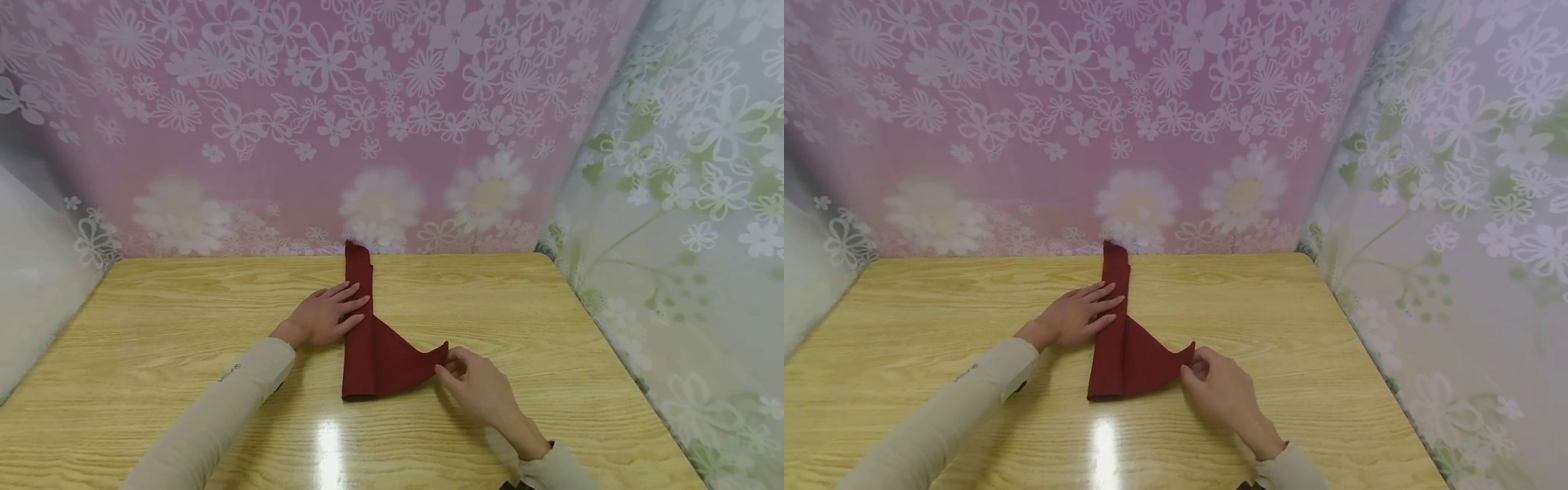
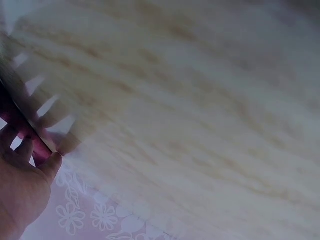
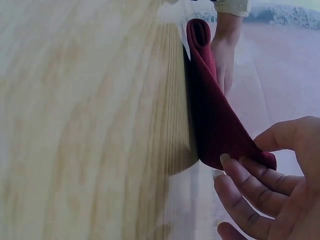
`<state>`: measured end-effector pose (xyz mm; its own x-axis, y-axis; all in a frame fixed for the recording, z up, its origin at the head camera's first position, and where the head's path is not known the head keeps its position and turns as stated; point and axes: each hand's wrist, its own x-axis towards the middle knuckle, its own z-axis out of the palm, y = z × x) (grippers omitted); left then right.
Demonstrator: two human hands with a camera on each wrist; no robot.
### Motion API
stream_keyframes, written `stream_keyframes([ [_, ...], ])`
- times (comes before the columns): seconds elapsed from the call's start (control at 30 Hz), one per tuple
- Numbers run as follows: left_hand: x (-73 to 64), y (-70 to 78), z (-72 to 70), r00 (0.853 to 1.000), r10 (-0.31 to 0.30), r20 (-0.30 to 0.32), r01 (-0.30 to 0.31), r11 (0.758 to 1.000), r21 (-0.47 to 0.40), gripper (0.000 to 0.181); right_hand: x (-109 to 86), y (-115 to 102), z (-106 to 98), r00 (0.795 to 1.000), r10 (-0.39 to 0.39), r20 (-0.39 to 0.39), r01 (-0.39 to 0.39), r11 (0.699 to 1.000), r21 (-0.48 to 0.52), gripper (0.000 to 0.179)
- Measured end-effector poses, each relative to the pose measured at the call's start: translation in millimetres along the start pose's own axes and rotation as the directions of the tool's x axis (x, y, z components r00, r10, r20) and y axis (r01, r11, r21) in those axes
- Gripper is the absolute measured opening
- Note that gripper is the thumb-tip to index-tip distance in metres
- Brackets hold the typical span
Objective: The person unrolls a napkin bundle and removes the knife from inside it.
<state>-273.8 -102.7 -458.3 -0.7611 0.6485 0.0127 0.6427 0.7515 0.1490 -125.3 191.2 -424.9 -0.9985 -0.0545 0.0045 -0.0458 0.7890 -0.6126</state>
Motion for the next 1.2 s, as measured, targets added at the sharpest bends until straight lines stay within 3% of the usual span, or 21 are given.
stream_keyframes([
  [0.2,-0.5,-0.8,-1.2,1.000,-0.003,0.002,0.003,1.000,-0.006,0.054,3.9,2.4,-4.2,0.999,0.044,0.007,-0.044,0.999,0.009,0.013],
  [0.4,-0.5,-1.1,-1.2,1.000,0.000,0.007,0.000,1.000,-0.004,0.054,6.6,2.0,-6.4,0.998,0.054,0.026,-0.051,0.992,-0.113,0.012],
  [0.8,0.2,-1.3,-0.4,1.000,-0.009,0.014,0.009,1.000,0.006,0.054,8.6,9.3,-5.1,0.999,-0.020,0.050,0.033,0.955,-0.293,0.017],
  [1.2,1.0,-2.4,-0.5,1.000,-0.003,0.013,0.003,1.000,0.017,0.054,7.2,13.7,-3.1,0.990,-0.135,0.043,0.141,0.916,-0.375,0.015],
])
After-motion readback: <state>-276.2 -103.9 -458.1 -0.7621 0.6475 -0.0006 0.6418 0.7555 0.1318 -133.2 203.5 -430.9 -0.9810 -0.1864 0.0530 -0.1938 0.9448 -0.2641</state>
